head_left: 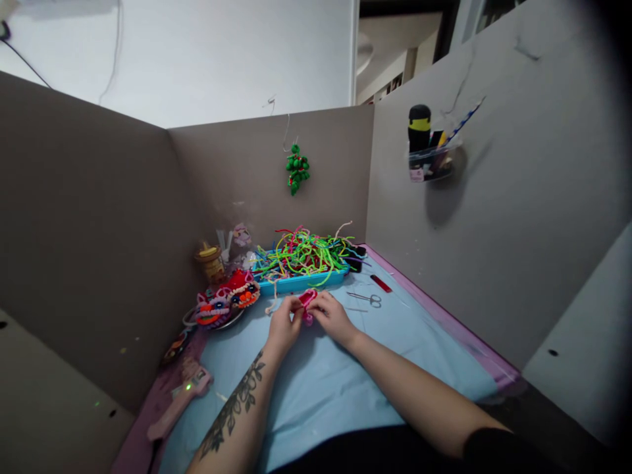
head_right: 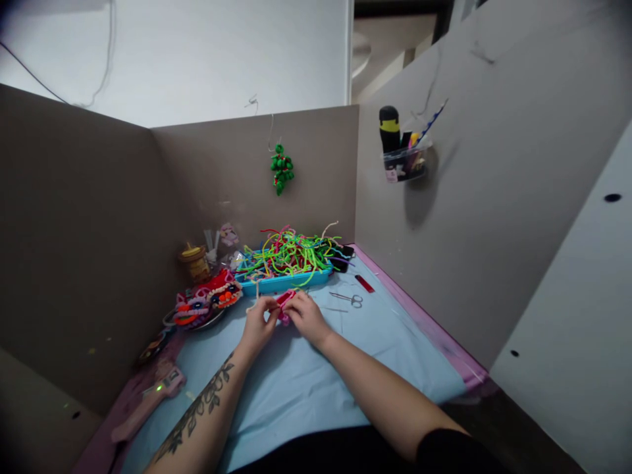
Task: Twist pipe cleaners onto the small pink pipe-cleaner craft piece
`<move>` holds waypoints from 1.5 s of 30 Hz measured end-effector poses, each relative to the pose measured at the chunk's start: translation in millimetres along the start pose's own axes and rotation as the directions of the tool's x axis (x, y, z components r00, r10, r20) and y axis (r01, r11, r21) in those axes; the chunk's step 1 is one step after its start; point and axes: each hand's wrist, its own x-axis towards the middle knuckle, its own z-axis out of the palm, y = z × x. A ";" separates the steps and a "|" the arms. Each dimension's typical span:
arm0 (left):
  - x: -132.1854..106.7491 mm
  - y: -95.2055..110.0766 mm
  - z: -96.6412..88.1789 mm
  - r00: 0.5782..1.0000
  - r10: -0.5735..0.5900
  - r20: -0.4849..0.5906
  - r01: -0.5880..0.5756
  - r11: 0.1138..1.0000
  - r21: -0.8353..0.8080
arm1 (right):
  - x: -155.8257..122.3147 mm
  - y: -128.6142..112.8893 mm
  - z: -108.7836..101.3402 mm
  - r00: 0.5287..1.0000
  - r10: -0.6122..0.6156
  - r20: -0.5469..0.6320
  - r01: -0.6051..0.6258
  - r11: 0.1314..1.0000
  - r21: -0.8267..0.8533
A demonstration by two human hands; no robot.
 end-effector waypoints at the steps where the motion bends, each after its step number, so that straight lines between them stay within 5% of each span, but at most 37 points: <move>1: -0.5 -0.3 0.2 1.000 0.002 0.011 -0.003 1.000 0.019 | -0.4 0.4 0.2 1.000 0.000 0.008 0.000 1.000 0.003; 12: -2.6 2.2 0.7 1.000 0.014 0.018 -0.016 0.988 0.152 | -1.2 -2.0 1.6 0.997 0.070 -0.034 -0.071 0.997 -0.022; 21: -3.4 1.0 1.8 0.999 0.014 0.053 -0.023 0.984 0.177 | -2.0 0.9 2.5 0.998 -0.001 -0.059 -0.002 0.998 -0.055; 45: -3.2 10.7 4.7 0.996 -0.085 -0.038 0.083 0.994 -0.073 | -5.0 0.6 3.2 0.979 -0.193 -0.068 0.169 0.950 -0.263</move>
